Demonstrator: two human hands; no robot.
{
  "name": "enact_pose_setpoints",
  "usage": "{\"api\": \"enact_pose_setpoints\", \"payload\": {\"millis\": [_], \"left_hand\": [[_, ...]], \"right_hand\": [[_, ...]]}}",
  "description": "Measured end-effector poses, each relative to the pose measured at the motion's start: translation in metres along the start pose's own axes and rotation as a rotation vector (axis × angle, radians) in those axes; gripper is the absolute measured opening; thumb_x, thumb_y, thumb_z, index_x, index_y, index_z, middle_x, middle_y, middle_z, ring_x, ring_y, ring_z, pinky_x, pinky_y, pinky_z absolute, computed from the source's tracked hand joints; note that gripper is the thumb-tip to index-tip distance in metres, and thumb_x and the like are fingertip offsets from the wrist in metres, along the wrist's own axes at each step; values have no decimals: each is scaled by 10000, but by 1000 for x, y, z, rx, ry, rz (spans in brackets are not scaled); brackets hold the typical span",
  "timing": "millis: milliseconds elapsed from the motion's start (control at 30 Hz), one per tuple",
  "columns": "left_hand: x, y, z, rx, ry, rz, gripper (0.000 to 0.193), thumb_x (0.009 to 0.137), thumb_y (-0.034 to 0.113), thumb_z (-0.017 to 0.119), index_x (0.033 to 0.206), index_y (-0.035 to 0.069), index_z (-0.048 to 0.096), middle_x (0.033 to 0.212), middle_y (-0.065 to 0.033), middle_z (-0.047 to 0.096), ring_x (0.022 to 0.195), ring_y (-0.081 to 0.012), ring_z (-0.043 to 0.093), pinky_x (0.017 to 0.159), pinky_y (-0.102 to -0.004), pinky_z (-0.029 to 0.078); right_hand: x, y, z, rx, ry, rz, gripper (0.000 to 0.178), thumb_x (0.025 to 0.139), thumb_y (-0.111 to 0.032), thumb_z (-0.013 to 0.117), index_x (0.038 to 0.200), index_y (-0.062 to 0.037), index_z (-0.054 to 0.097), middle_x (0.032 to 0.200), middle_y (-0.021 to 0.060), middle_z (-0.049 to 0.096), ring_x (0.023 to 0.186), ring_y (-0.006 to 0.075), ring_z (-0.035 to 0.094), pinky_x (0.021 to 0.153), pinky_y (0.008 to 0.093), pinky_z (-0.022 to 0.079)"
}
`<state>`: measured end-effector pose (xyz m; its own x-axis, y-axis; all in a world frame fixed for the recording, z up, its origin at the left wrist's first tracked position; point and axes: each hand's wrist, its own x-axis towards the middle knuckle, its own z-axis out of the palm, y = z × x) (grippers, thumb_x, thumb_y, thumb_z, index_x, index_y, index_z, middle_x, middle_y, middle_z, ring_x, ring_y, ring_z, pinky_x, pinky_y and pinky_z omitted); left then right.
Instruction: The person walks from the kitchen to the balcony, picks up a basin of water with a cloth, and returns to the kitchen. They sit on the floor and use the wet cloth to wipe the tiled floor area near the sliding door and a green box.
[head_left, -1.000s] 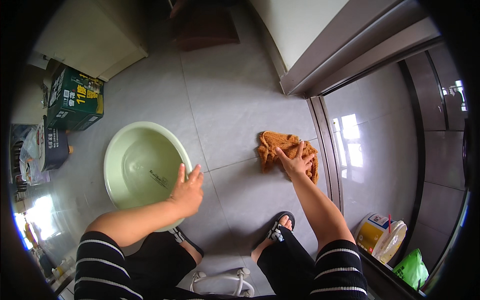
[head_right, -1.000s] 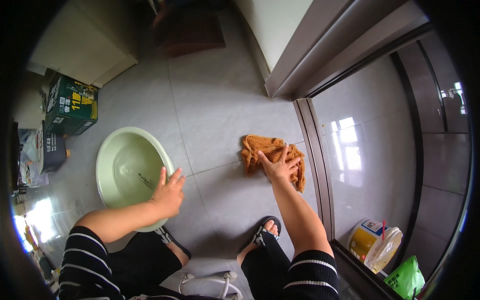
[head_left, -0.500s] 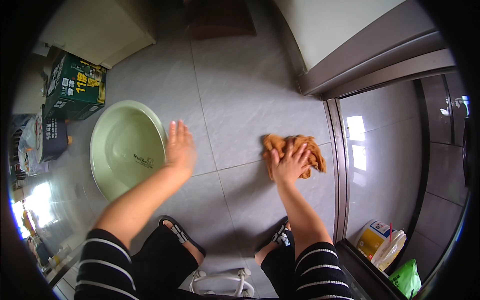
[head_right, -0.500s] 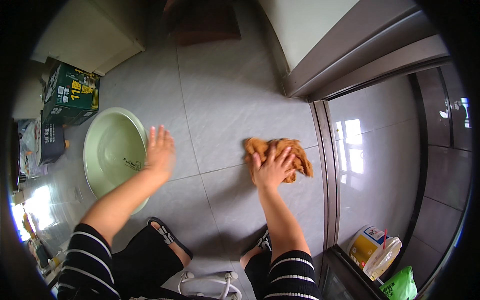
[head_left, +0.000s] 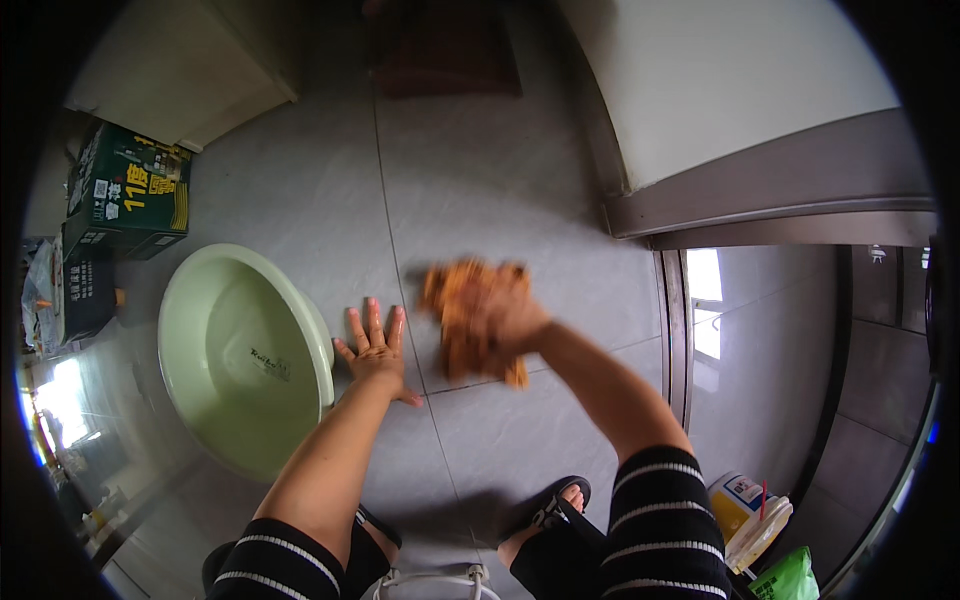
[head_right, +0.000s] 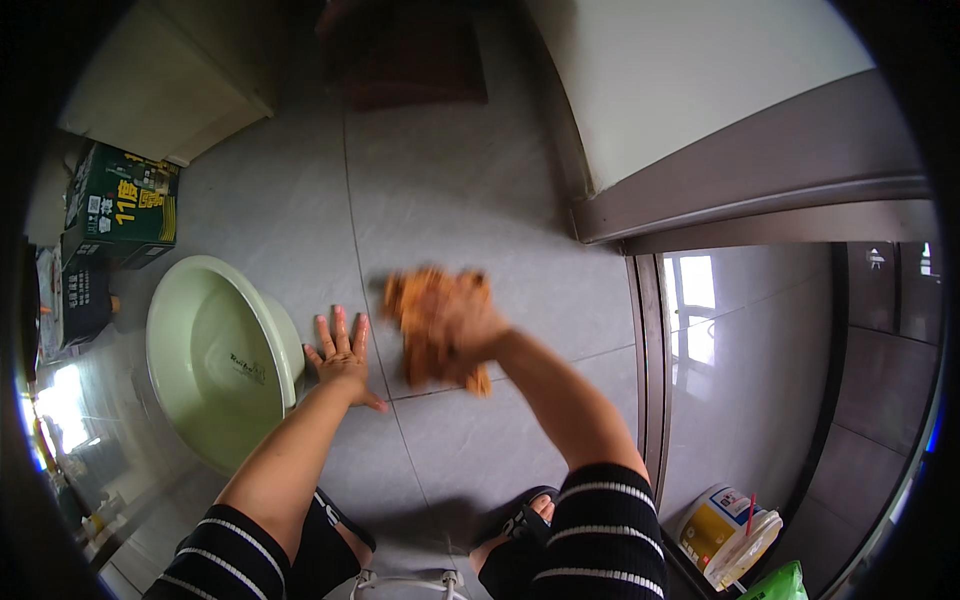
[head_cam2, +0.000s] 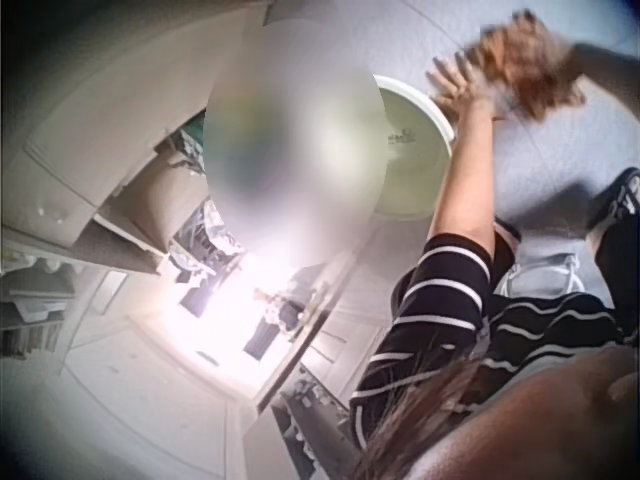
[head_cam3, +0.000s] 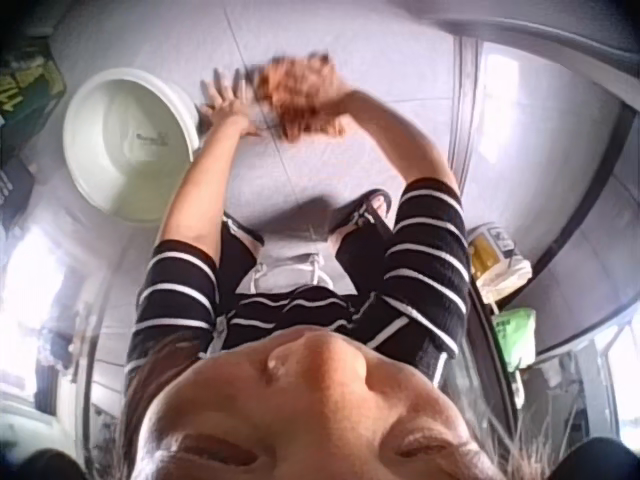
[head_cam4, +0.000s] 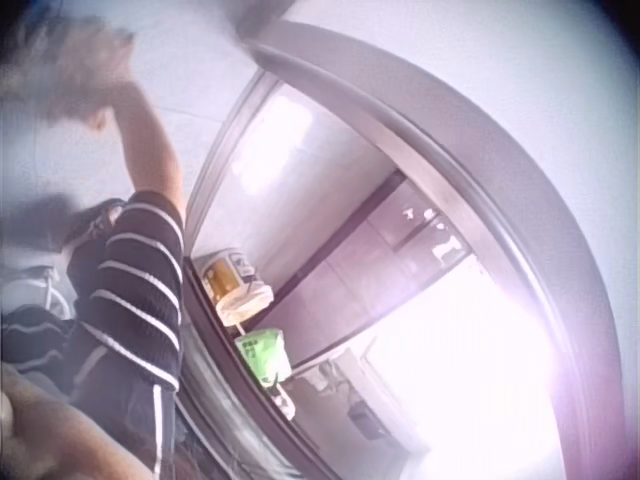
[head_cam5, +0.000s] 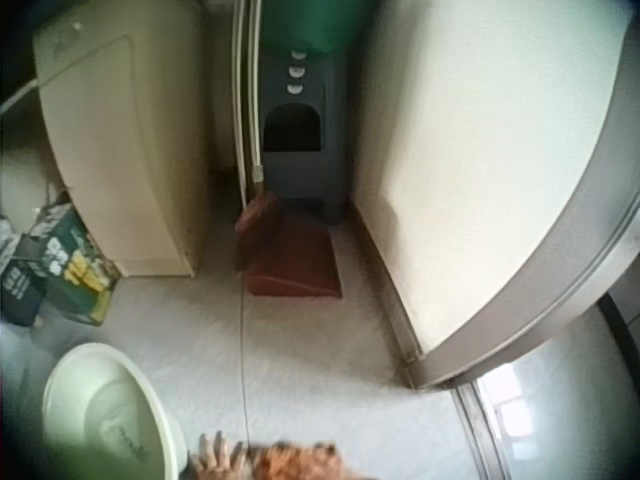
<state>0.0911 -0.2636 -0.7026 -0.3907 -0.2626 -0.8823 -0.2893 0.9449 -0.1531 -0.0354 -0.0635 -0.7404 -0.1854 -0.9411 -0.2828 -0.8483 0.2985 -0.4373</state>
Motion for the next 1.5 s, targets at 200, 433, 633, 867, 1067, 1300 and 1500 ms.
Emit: {"api": "enact_pose_setpoints", "payload": {"millis": [200,433,633,867,1067,1300,1500], "left_hand": [[4,0,-3,-31,-8,86,1546,487,547,885,1474,163,-241,1486,-216,-348,1363,-475,-288,1057,-721,56],[-1,-4,-5,-14,3,35,1551,476,581,876,1478,171,-234,1489,-212,-345,1371,-468,-276,1072,-699,58],[-6,-1,-5,7,-5,50,1539,494,595,863,1472,164,-245,1487,-216,-346,1374,-468,-270,1073,-698,69],[-3,7,-1,0,53,58,1530,495,565,872,1474,200,-245,1517,-184,-307,1393,-447,-245,1074,-703,78],[-9,1,-3,-1,37,19,1536,493,569,874,1471,199,-251,1512,-185,-316,1392,-444,-250,1087,-685,87],[-5,4,0,12,32,16,1535,499,576,869,1466,193,-259,1503,-198,-327,1384,-458,-255,1082,-686,80],[-3,-6,2,-53,35,42,1531,503,536,883,1468,196,-256,1500,-200,-333,1376,-462,-271,1078,-689,45]], "right_hand": [[26,109,-57,-113,604,789,766,760,-562,616,1420,-226,419,1479,174,340,1374,373,278,1123,500,214],[-85,-67,95,-61,625,1252,767,778,-522,616,1390,-90,447,1524,215,246,1404,399,219,1126,543,185],[-76,-99,100,160,585,2054,768,824,-568,568,1409,-91,423,1552,202,186,1419,425,149,1113,593,153],[20,35,-20,-120,468,672,635,827,-553,577,1360,-223,478,1558,108,220,1432,324,167,1137,554,131],[-45,63,32,-101,786,1019,512,819,-390,613,1285,-185,559,1423,127,426,1331,327,343,1104,498,250],[-110,-5,-56,-558,857,639,304,848,-160,587,1148,-141,624,1264,132,552,1117,314,531,838,440,420],[-106,46,-105,-1018,480,865,435,905,-166,476,1331,-91,523,1430,157,440,1361,292,353,1111,551,228]]}}
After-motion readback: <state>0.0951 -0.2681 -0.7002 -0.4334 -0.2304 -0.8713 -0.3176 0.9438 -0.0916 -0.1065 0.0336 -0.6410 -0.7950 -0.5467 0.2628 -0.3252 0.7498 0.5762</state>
